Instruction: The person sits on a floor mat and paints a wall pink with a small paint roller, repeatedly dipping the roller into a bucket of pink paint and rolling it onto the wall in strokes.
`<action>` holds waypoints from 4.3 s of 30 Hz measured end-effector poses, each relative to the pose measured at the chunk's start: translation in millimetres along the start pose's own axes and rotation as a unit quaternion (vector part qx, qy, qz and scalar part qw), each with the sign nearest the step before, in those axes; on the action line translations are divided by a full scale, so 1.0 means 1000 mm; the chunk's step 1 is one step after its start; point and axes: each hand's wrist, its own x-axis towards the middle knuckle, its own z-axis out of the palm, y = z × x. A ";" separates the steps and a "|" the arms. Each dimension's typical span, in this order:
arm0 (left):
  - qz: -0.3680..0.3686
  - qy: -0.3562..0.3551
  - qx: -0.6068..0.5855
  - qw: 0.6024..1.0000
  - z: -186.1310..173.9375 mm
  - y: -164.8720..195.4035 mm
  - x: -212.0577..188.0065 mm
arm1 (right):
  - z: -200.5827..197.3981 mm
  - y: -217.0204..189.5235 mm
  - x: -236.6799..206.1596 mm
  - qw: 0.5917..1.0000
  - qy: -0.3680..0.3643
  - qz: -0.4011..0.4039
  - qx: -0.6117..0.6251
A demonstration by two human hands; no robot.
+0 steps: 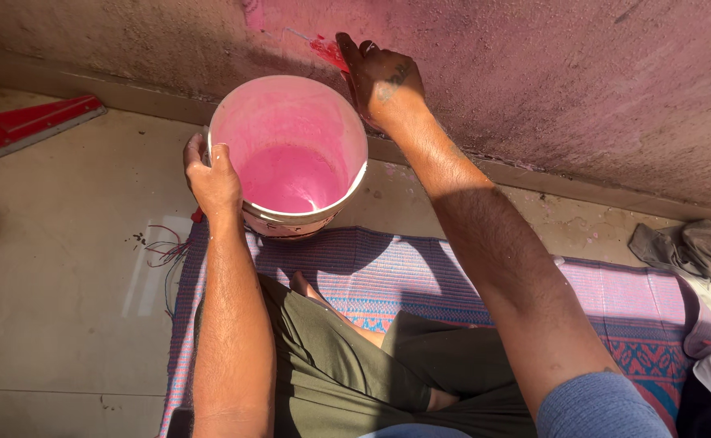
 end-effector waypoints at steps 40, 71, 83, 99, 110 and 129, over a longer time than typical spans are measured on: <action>0.055 0.006 0.009 0.998 -0.002 0.013 -0.022 | -0.053 0.128 -0.160 0.971 0.134 0.144 -0.136; 0.085 -0.002 0.011 0.996 0.001 0.011 -0.024 | -0.072 0.167 -0.284 0.952 -0.023 0.295 -0.081; 0.052 0.008 0.062 0.997 0.004 0.004 -0.021 | -0.017 0.085 -0.149 0.989 -0.035 0.140 -0.041; 0.055 -0.016 0.112 0.992 0.003 0.006 -0.017 | 0.001 0.029 -0.047 0.996 -0.058 0.072 -0.013; 0.059 -0.014 0.125 0.990 0.003 0.005 -0.020 | -0.043 0.108 -0.169 0.988 0.028 0.147 -0.041; 0.069 -0.009 -0.182 0.981 0.009 0.004 -0.020 | 0.018 0.150 -0.396 0.883 0.103 0.453 0.058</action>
